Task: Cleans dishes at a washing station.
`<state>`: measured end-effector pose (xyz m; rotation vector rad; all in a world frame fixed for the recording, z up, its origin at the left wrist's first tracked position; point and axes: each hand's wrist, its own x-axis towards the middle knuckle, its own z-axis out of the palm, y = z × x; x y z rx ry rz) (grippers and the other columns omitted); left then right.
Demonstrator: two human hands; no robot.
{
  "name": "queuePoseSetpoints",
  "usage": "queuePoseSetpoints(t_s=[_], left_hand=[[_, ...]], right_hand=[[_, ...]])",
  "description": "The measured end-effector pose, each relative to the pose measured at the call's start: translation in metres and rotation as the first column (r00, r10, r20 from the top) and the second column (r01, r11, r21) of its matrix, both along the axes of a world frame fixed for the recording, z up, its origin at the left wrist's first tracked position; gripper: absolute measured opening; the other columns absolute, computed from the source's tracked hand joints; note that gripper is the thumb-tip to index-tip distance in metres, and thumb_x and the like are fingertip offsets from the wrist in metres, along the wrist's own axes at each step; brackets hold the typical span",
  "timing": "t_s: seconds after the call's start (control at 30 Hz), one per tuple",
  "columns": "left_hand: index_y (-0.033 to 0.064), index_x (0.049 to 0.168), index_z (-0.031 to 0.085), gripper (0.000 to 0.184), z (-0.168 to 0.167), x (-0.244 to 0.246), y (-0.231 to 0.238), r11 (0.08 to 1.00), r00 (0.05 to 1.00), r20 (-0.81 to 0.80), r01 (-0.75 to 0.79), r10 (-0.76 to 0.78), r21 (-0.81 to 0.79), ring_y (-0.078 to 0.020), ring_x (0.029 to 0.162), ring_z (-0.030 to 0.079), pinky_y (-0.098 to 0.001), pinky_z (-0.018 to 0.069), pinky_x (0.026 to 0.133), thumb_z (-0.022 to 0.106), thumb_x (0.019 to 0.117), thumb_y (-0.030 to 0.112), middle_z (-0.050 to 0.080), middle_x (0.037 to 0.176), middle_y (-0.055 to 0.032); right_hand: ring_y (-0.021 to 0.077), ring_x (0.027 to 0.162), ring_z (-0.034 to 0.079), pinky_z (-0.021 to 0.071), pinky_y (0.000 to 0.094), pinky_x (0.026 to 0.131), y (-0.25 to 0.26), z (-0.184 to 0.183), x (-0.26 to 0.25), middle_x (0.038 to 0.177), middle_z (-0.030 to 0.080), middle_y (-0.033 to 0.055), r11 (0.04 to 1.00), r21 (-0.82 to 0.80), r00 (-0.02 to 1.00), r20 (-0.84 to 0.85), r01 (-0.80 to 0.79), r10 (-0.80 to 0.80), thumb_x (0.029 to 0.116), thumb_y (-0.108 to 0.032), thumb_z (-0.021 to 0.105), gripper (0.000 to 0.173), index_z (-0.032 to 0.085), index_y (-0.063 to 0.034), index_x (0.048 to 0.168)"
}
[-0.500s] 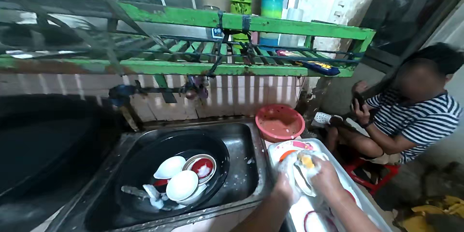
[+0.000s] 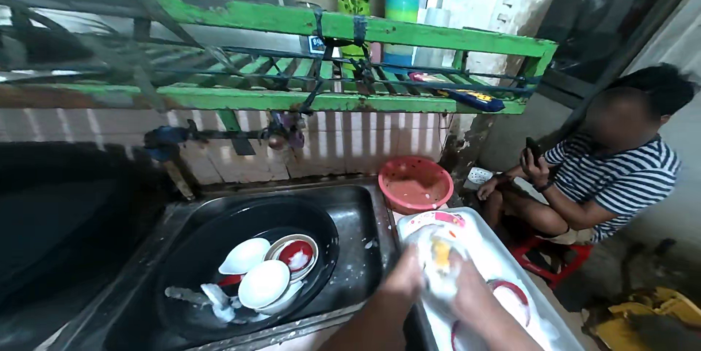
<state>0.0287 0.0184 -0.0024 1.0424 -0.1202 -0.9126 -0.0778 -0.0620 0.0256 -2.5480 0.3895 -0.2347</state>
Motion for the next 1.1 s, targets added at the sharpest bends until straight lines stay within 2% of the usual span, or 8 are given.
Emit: queuePoseSetpoints(t_s=[0.2,0.3,0.4,0.5,0.57,0.7,0.83,1.1], left_hand=[[0.0069,0.123,0.059,0.035,0.018,0.012,-0.005,0.994,0.958,-0.280,0.030,-0.059,-0.106,-0.0255,0.089,0.070,-0.0461,0.0595,0.076,0.044,0.1071,0.034,0.069,0.100,-0.0142],[0.0095,0.130,0.057,0.052,0.020,0.008,-0.001,0.950,0.973,-0.204,0.038,-0.106,-0.310,-0.0272,0.101,0.069,-0.0494,0.0591,0.086,0.028,0.1099,0.047,0.070,0.110,-0.0149],[0.0094,0.131,0.058,0.049,0.000,0.006,0.006,0.814,0.952,-0.207,0.066,-0.224,-0.577,-0.0309,0.109,0.068,-0.0537,0.0581,0.092,0.036,0.1074,0.046,0.069,0.117,-0.0174],[-0.0057,0.115,0.060,0.024,-0.011,0.000,0.015,0.959,0.980,0.199,0.037,0.021,-0.282,-0.0225,0.098,0.070,-0.0407,0.0602,0.086,0.044,0.0988,0.004,0.071,0.103,-0.0153],[-0.0082,0.097,0.072,0.016,-0.004,-0.006,0.023,0.983,0.637,0.750,0.082,-0.179,0.165,-0.0198,0.094,0.071,-0.0369,0.0568,0.090,0.064,0.0879,0.003,0.074,0.092,-0.0137],[-0.0182,0.130,0.051,0.040,0.016,-0.021,0.020,0.778,0.443,0.642,0.296,-0.626,0.555,-0.0200,0.118,0.058,-0.0287,0.0445,0.105,0.056,0.0979,0.004,0.061,0.127,-0.0267],[-0.0077,0.145,0.047,0.046,0.071,-0.056,-0.009,0.530,0.361,0.446,0.182,-0.819,0.828,-0.0295,0.140,0.048,-0.0408,0.0350,0.118,0.055,0.1035,0.010,0.052,0.147,-0.0244],[-0.0156,0.139,0.049,0.042,0.026,-0.032,0.020,0.710,0.324,0.637,0.205,-0.699,0.674,-0.0305,0.136,0.051,-0.0348,0.0368,0.116,0.050,0.1040,0.008,0.054,0.142,-0.0301]], right_hand=[[0.0216,0.118,0.065,0.0511,0.0414,0.105,-0.017,0.031,-0.006,0.126,0.068,0.0134,0.983,0.175,0.992,-0.110,-0.048,0.068,0.0839,-0.029,0.078,0.062,0.058,-0.0019,0.136],[0.0068,0.084,0.066,0.0580,0.0257,0.076,-0.030,0.037,-0.011,0.097,0.067,0.0033,0.641,0.765,0.965,0.119,0.060,-0.232,0.0860,-0.003,0.067,0.046,0.053,0.0007,0.130],[0.0078,0.069,0.065,0.0577,0.0262,0.061,-0.047,0.026,-0.009,0.083,0.066,0.0018,0.410,0.904,0.917,0.055,0.123,-0.396,0.0965,-0.004,0.059,0.024,0.055,-0.0050,0.120],[0.0198,0.101,0.067,0.0556,0.0403,0.091,-0.072,0.009,-0.003,0.111,0.069,0.0138,0.637,0.621,0.846,-0.081,0.456,-0.527,0.0962,-0.014,0.067,0.038,0.060,-0.0011,0.132],[0.0281,0.114,0.066,0.0505,0.0474,0.103,-0.065,0.005,-0.004,0.120,0.069,0.0206,0.742,0.458,0.832,0.009,0.490,-0.555,0.0915,-0.015,0.073,0.046,0.062,0.0029,0.132],[0.0295,0.112,0.070,0.0538,0.0470,0.101,-0.003,0.008,-0.019,0.116,0.072,0.0222,0.949,0.262,0.892,0.364,0.178,-0.268,0.0780,-0.016,0.081,0.053,0.067,0.0104,0.122],[0.0272,0.117,0.063,0.0490,0.0428,0.105,-0.040,0.014,-0.003,0.125,0.065,0.0234,0.728,0.554,0.845,0.077,0.404,-0.529,0.0939,-0.010,0.067,0.050,0.052,0.0091,0.138],[0.0295,0.122,0.064,0.0483,0.0442,0.108,-0.001,0.009,-0.018,0.129,0.066,0.0235,0.906,0.334,0.925,0.183,0.260,-0.333,0.0829,-0.020,0.078,0.065,0.056,0.0097,0.136]])
